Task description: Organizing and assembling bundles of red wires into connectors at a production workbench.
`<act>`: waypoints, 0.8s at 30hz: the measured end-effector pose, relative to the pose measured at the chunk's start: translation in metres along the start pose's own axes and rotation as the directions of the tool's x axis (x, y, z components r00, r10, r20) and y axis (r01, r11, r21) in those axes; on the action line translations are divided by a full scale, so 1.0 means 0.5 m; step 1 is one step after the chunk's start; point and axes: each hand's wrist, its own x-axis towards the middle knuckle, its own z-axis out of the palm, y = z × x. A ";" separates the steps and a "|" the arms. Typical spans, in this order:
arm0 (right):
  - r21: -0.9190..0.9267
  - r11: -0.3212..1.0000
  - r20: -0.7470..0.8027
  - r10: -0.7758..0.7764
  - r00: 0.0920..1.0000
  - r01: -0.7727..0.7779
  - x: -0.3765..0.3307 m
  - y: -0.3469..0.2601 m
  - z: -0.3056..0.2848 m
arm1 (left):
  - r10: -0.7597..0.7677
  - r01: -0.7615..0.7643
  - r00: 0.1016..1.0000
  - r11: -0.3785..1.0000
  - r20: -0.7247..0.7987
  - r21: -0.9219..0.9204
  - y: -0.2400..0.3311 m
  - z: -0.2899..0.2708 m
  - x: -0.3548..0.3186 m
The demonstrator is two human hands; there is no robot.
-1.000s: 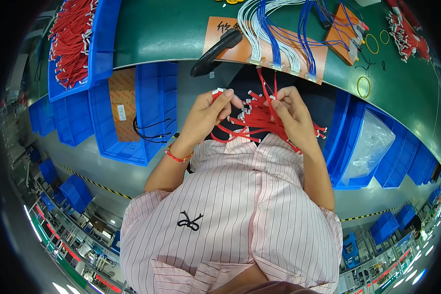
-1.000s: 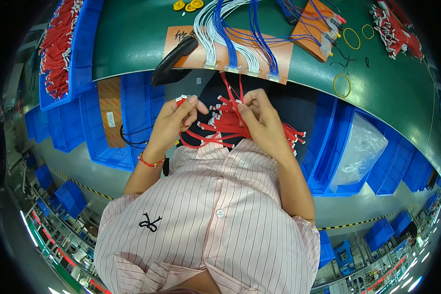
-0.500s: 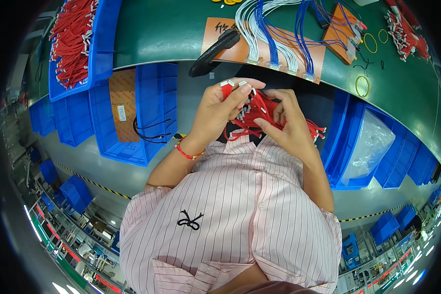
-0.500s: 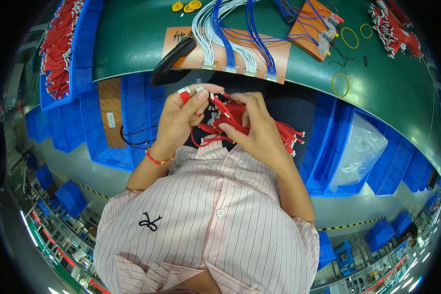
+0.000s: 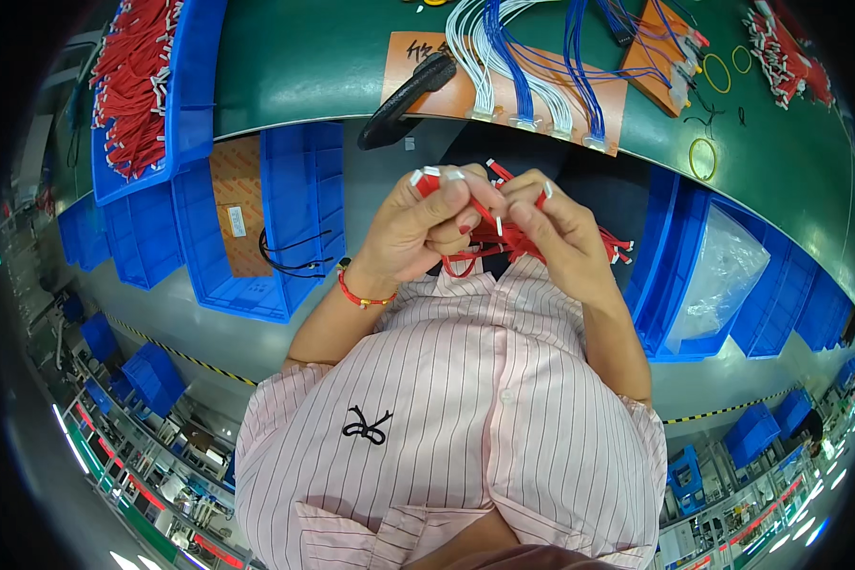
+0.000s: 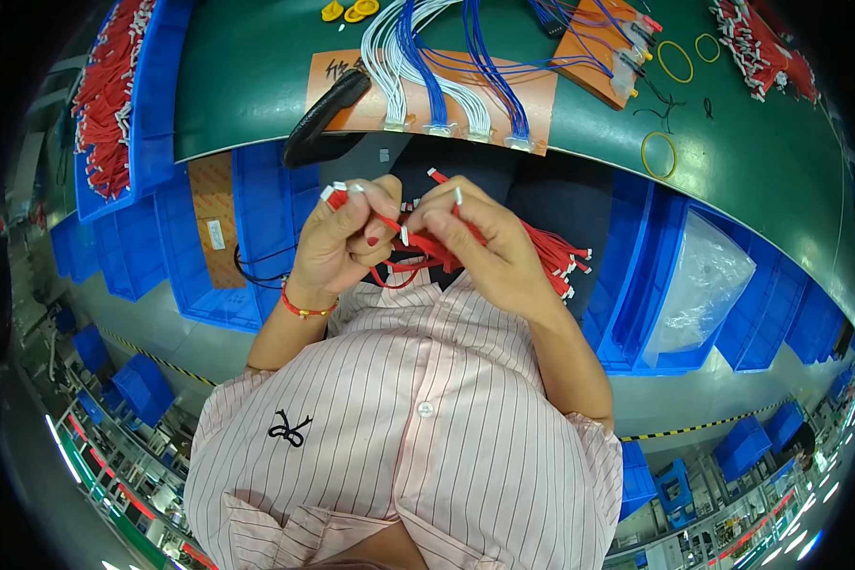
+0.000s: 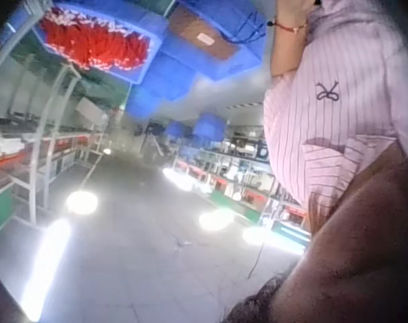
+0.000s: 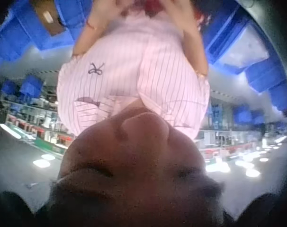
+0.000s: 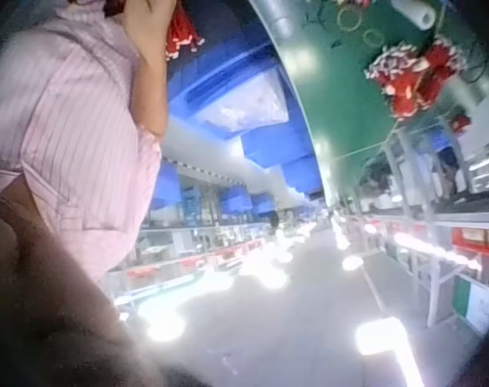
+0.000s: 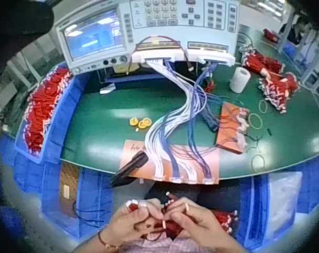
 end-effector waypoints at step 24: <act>-0.099 0.993 -0.297 0.038 0.954 -0.071 -0.017 -0.017 0.031 | 0.070 0.062 0.936 0.932 -0.344 0.357 0.006 0.065 0.021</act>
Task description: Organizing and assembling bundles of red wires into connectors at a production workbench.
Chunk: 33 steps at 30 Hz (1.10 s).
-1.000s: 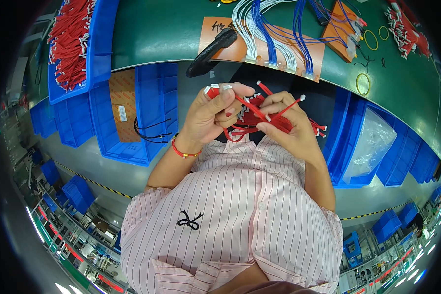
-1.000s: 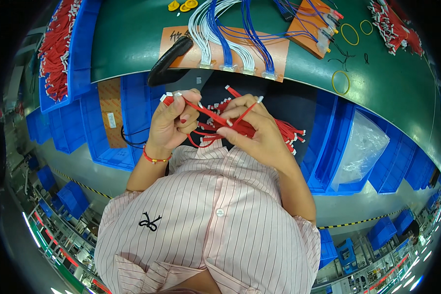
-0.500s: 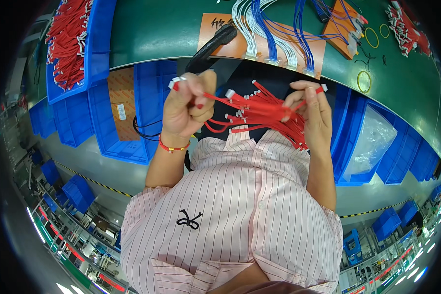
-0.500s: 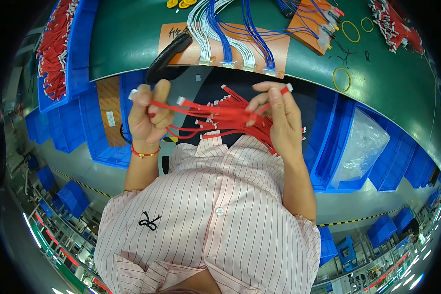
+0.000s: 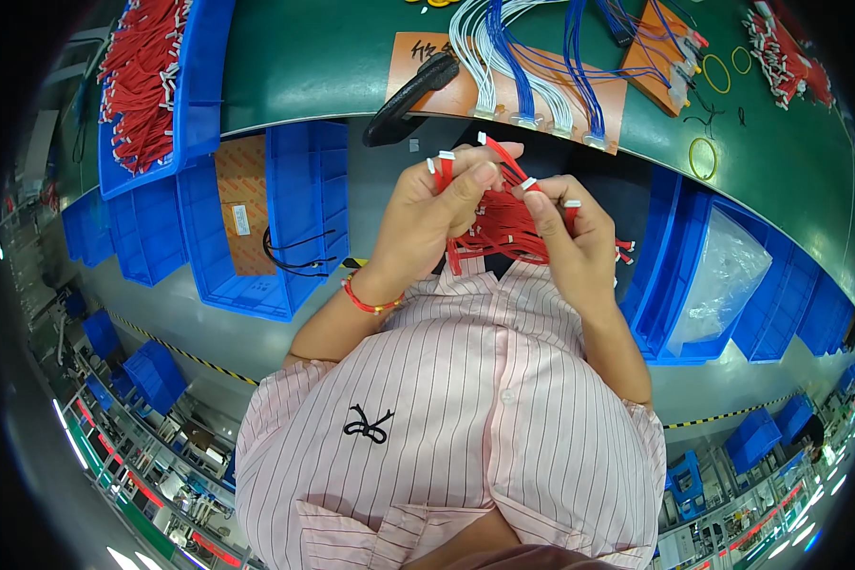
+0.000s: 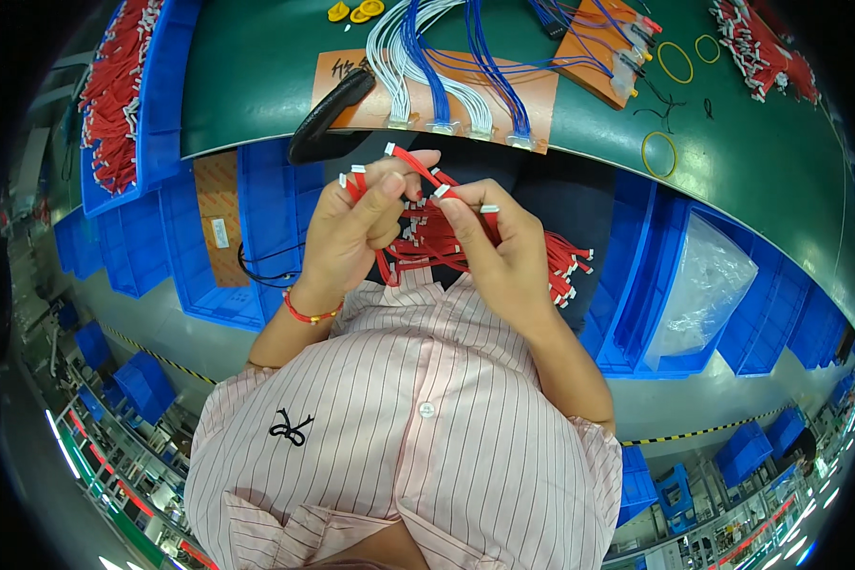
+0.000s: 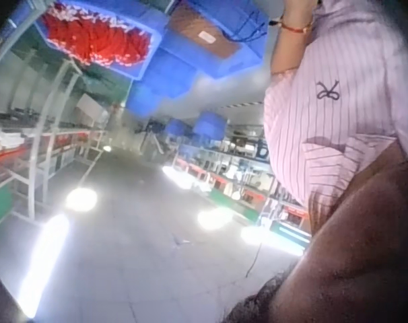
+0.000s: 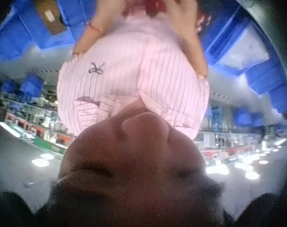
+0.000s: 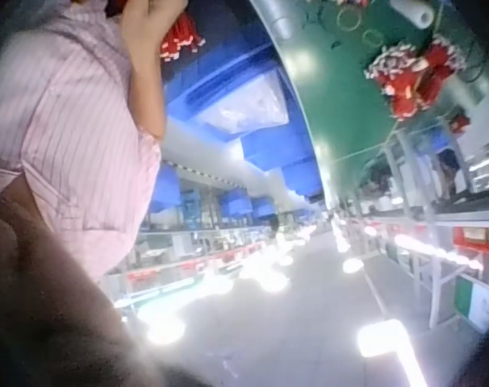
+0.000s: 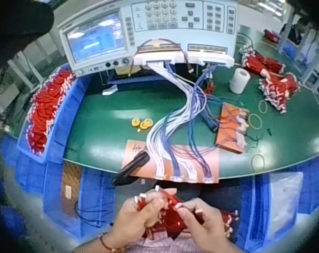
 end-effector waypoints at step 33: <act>0.752 0.658 0.101 -0.044 0.994 -0.047 -0.019 0.013 -0.133 | 0.155 -0.131 0.968 0.982 -0.198 0.133 -0.010 0.001 0.048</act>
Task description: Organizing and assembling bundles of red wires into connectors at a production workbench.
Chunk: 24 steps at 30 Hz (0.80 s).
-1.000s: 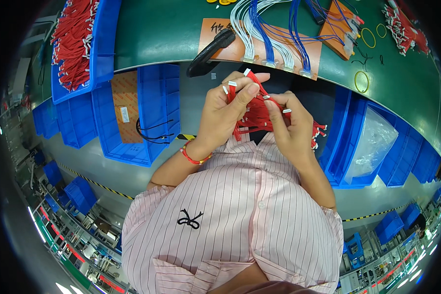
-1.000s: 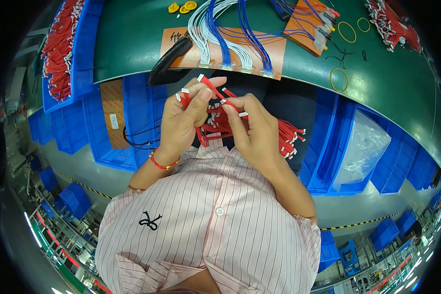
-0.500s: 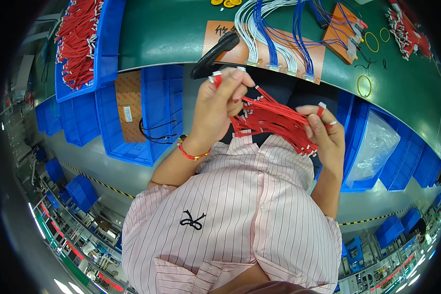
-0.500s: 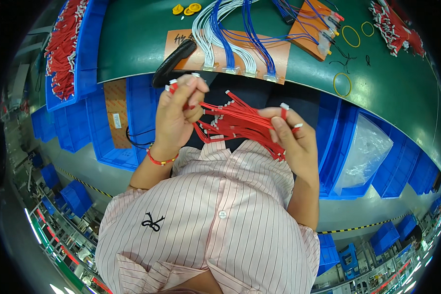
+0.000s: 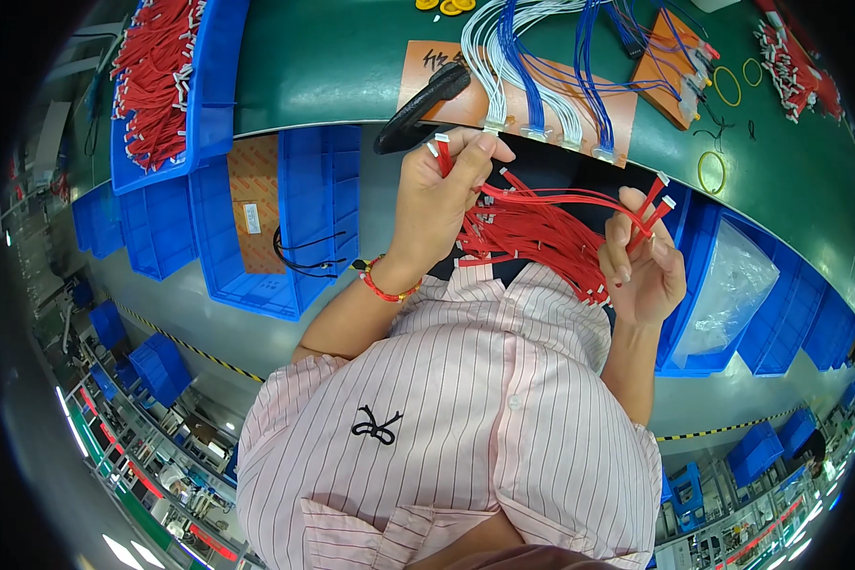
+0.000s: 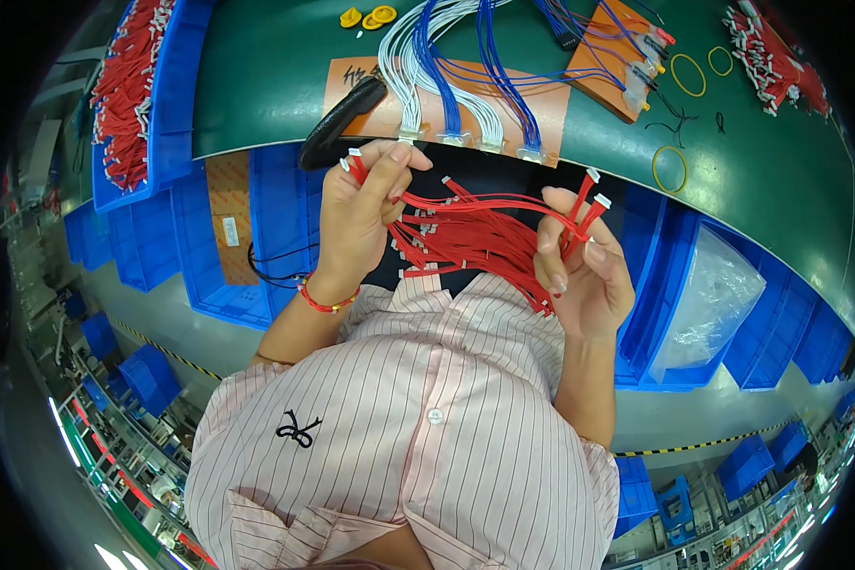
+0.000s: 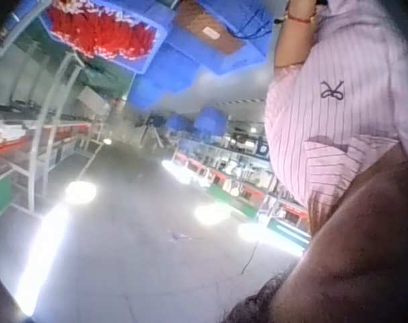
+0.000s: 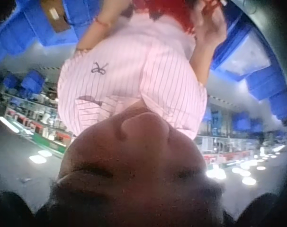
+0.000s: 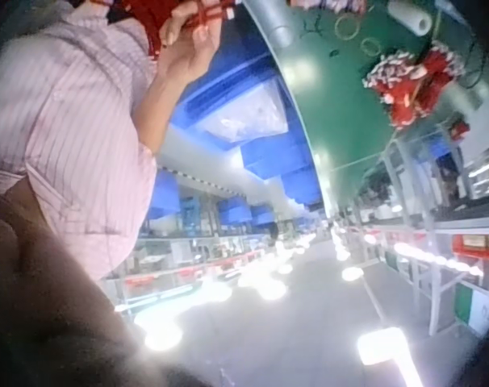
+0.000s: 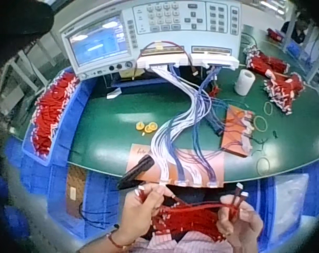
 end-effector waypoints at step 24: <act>-0.345 0.901 -0.047 0.262 0.964 -0.262 0.020 -0.005 0.034 | 0.415 -0.569 0.819 0.672 0.396 0.473 -0.024 0.062 -0.057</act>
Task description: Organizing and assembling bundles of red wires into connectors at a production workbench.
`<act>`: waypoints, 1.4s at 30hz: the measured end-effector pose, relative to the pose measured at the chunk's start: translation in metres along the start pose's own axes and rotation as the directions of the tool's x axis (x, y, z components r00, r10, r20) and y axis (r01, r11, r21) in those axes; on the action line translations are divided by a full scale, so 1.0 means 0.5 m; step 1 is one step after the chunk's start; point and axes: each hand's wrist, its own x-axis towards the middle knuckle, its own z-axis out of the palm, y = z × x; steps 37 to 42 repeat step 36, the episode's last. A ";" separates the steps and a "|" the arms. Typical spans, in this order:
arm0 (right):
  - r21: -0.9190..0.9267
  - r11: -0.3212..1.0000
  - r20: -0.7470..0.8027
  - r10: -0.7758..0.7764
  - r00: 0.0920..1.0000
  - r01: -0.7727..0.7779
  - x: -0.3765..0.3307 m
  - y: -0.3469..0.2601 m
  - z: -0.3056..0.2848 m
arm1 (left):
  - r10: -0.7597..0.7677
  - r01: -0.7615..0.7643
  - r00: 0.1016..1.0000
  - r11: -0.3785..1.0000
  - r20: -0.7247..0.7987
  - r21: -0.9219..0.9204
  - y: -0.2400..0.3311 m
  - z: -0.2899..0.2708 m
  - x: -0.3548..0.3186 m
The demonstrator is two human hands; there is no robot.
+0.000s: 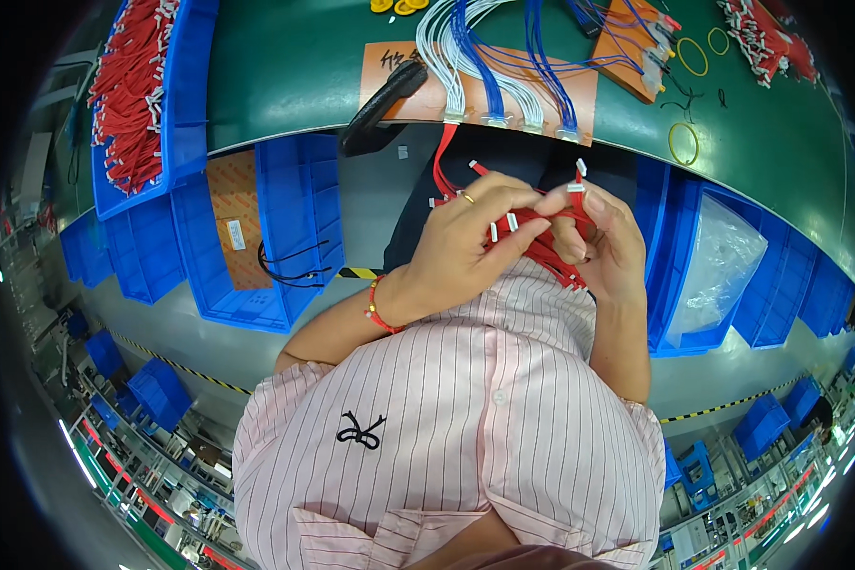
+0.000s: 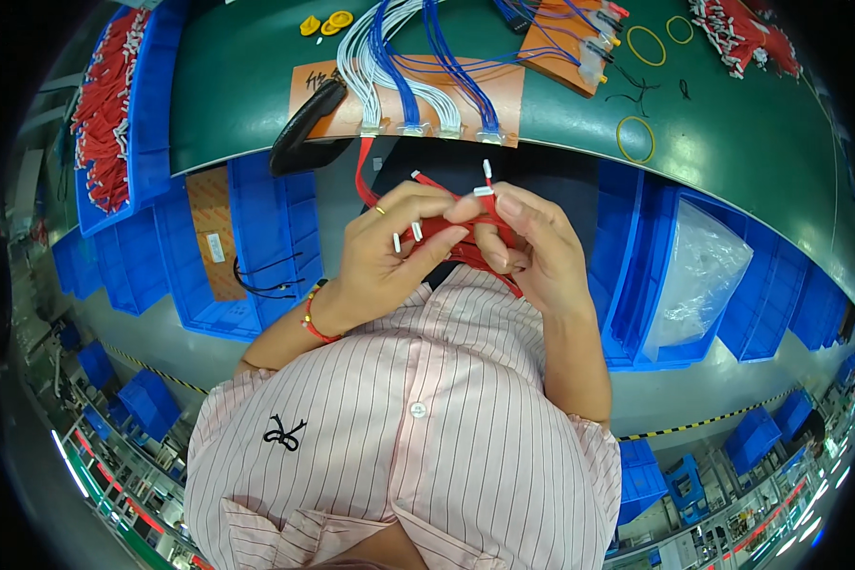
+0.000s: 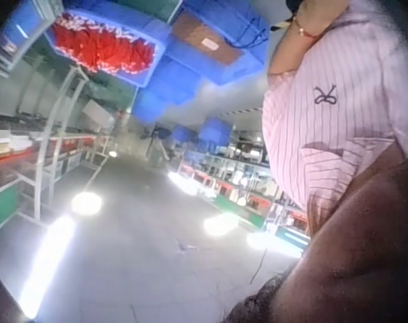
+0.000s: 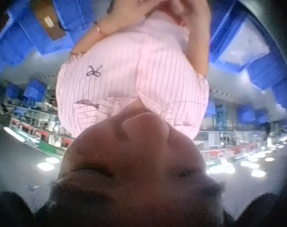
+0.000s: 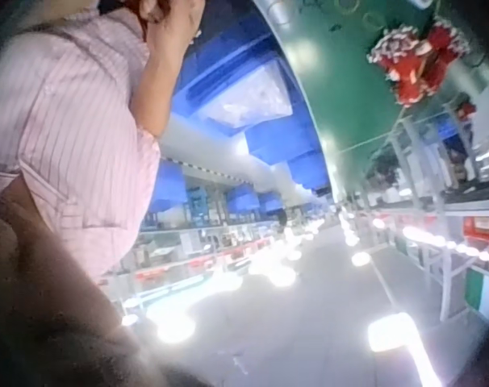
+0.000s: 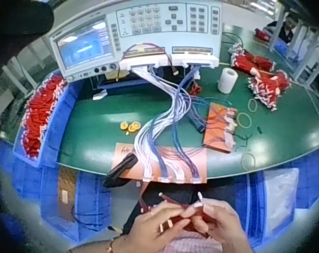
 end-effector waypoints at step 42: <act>-0.175 0.974 -0.137 -0.170 0.976 0.145 0.013 0.018 0.048 | -0.237 0.220 0.962 0.967 -0.134 -0.130 -0.015 -0.024 -0.009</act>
